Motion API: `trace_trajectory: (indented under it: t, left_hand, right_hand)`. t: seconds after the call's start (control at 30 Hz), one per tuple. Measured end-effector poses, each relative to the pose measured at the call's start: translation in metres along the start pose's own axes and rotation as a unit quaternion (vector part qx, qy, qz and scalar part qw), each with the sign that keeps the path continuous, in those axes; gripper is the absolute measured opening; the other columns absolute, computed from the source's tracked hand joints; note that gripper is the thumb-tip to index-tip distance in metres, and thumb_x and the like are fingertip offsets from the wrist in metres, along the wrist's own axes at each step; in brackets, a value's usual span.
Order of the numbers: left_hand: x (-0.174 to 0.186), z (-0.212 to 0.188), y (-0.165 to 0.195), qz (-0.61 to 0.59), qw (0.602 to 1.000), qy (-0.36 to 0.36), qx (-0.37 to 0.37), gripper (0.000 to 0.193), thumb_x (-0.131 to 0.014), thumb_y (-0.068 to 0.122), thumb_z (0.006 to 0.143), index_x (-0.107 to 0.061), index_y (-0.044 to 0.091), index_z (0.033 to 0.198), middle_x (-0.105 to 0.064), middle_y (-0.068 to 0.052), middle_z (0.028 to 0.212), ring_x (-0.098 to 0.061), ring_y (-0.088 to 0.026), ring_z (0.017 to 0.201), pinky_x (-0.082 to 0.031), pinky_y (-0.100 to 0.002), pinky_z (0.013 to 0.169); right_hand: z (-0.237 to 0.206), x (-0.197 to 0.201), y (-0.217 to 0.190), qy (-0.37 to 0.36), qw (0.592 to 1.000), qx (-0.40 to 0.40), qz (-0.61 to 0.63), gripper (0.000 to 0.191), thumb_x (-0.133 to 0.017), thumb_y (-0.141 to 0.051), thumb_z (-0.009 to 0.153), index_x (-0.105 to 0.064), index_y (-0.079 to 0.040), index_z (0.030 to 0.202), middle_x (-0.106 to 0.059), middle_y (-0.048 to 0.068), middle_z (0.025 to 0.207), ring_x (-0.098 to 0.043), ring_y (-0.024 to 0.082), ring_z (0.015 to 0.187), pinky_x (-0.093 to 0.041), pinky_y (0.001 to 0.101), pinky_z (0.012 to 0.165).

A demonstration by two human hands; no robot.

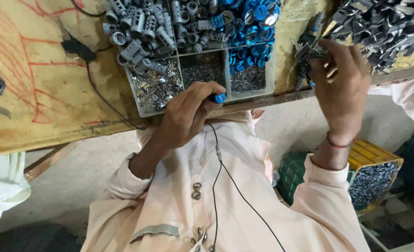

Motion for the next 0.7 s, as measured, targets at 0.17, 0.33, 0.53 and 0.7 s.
trace_trajectory:
  t: [0.17, 0.33, 0.53, 0.7]
  left_hand:
    - [0.000, 0.002, 0.005, -0.006, 1.000, 0.003, 0.014, 0.035, -0.062, -0.014, 0.099, -0.056, 0.002, 0.130, -0.065, -0.013, 0.115, -0.072, -0.026, 0.099, -0.059, -0.037, 0.084]
    - [0.003, -0.001, 0.003, -0.027, 0.999, 0.006, 0.037, 0.034, -0.063, -0.012, 0.099, -0.057, 0.002, 0.129, -0.066, -0.013, 0.114, -0.073, -0.024, 0.097, -0.059, -0.035, 0.080]
    - [-0.011, 0.003, 0.006, -0.076, 0.997, -0.016, 0.000, 0.031, -0.066, -0.004, 0.103, -0.055, 0.005, 0.131, -0.065, -0.011, 0.116, -0.072, -0.024, 0.104, -0.063, -0.034, 0.087]
    - [-0.032, 0.010, 0.020, -0.099, 0.993, -0.030, -0.055, 0.034, -0.069, 0.005, 0.105, -0.051, 0.007, 0.134, -0.065, -0.009, 0.125, -0.071, -0.025, 0.106, -0.061, -0.034, 0.090]
  right_hand:
    - [0.001, -0.014, 0.001, 0.037, 0.993, 0.031, -0.104, 0.040, -0.091, -0.006, 0.093, -0.070, -0.011, 0.127, -0.053, 0.010, 0.110, -0.058, 0.029, 0.099, -0.050, 0.0420, 0.083]
    - [-0.002, -0.009, 0.037, 0.081, 0.957, -0.029, 0.278, 0.009, -0.072, -0.011, 0.116, -0.064, -0.008, 0.116, -0.063, 0.014, 0.126, -0.064, 0.022, 0.110, -0.054, 0.0352, 0.097]
    - [-0.020, 0.010, 0.033, 0.175, 0.896, 0.047, 0.406, 0.026, -0.051, -0.028, 0.113, -0.054, -0.002, 0.110, -0.065, 0.008, 0.089, -0.068, 0.017, 0.086, -0.053, 0.0412, 0.106]
    - [-0.049, 0.029, 0.030, 0.163, 0.890, 0.130, 0.407, 0.022, -0.049, -0.024, 0.111, -0.058, -0.018, 0.092, -0.054, 0.002, 0.080, -0.063, 0.010, 0.091, -0.051, 0.0407, 0.105]
Point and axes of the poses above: each hand's wrist, its own z-axis towards the middle knuckle, its own x-axis out of the back of the hand, y = z × x, the point moved 3 cm from there along z, towards the middle knuckle
